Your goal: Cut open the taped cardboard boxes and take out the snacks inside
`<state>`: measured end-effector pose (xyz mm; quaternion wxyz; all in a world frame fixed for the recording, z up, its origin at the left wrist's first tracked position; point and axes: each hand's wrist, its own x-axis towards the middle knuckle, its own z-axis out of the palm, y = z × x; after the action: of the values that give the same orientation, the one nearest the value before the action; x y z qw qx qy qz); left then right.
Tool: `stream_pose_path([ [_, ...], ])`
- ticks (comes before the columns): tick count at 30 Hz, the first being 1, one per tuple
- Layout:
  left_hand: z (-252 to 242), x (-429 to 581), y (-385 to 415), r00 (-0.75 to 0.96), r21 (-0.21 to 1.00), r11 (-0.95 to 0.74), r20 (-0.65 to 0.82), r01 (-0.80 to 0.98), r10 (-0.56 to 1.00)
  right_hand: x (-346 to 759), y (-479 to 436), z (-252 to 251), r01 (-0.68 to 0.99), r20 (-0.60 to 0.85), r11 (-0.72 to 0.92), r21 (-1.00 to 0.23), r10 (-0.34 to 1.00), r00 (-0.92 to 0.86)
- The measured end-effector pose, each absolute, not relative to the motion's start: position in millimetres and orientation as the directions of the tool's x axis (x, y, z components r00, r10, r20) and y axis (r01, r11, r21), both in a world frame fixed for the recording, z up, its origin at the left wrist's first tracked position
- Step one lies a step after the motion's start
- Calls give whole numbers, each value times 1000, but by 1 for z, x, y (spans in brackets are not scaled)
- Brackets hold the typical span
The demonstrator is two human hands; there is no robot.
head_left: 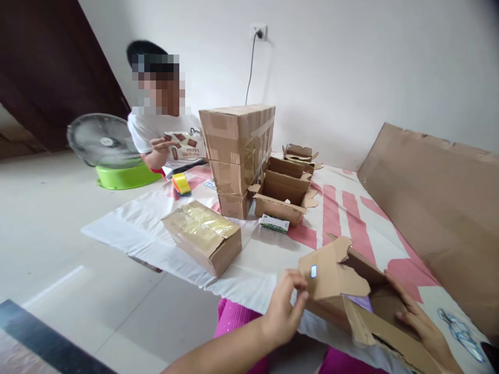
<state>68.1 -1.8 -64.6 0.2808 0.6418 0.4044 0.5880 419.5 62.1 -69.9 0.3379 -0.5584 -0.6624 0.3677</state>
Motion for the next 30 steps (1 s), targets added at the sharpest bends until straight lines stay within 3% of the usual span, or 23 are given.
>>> stream_pose_path([
  [3,-63,59,25,-12,965,-262,262,-11,965,416,62,-67,466,37,110,-878,986,-163],
  [7,-59,48,50,162,981,-36,67,-189,985,415,64,-65,476,51,148,-867,976,-210],
  [15,-62,44,54,174,968,85,-44,-236,984,405,65,-62,477,97,208,-854,964,-246],
  [30,-96,30,46,-6,984,79,-81,-161,997,366,63,-52,382,187,336,-861,907,-379],
])
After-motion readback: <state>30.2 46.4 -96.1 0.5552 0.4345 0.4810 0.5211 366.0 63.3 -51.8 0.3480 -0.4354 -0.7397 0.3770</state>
